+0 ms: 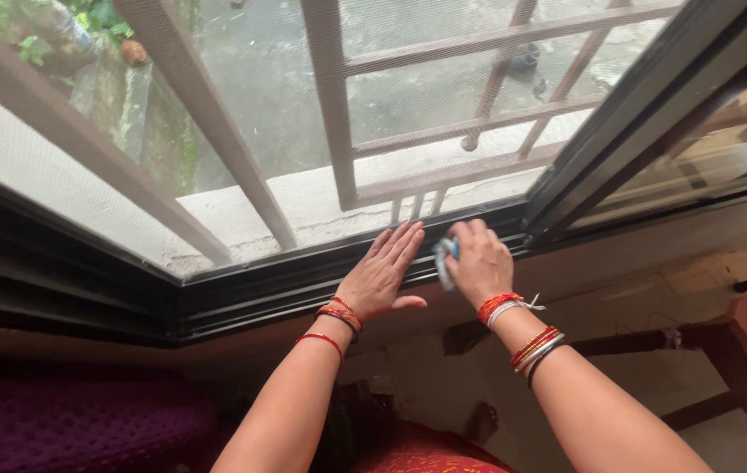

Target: The person cleans a window screen and frame using a cloth and a spray bottle. They wipe the screen mesh and the metal frame, then spray the cloth with liquid and continue wiping the frame and screen.

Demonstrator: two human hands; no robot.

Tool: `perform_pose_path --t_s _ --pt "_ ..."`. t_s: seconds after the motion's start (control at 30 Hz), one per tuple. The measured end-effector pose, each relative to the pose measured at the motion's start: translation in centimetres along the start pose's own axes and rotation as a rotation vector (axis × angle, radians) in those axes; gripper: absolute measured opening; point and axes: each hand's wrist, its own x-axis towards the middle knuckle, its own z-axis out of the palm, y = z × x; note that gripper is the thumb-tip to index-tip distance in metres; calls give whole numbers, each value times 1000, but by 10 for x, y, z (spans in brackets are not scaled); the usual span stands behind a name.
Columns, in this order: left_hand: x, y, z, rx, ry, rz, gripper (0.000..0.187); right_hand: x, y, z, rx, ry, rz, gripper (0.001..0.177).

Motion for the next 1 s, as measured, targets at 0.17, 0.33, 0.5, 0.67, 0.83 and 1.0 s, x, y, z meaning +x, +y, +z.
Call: perform_pose_path --t_s 0.17,0.33,0.5,0.67,0.83,1.0 --pt "5 2 0 -9 25 -30 111 6 11 17 118 -52 -104 32" --pt "35 33 9 -272 240 -196 103 15 25 1 510 58 72 29" --pt "96 98 7 -572 444 -182 79 1 64 -45 851 321 30 27" --pt "165 169 13 -571 431 -112 70 -21 145 -88 979 336 -31 28" --pt "237 255 59 -632 437 -118 65 -47 244 -147 752 453 21 28" --pt "332 334 124 -650 440 -149 48 -57 376 -201 464 601 129 13"
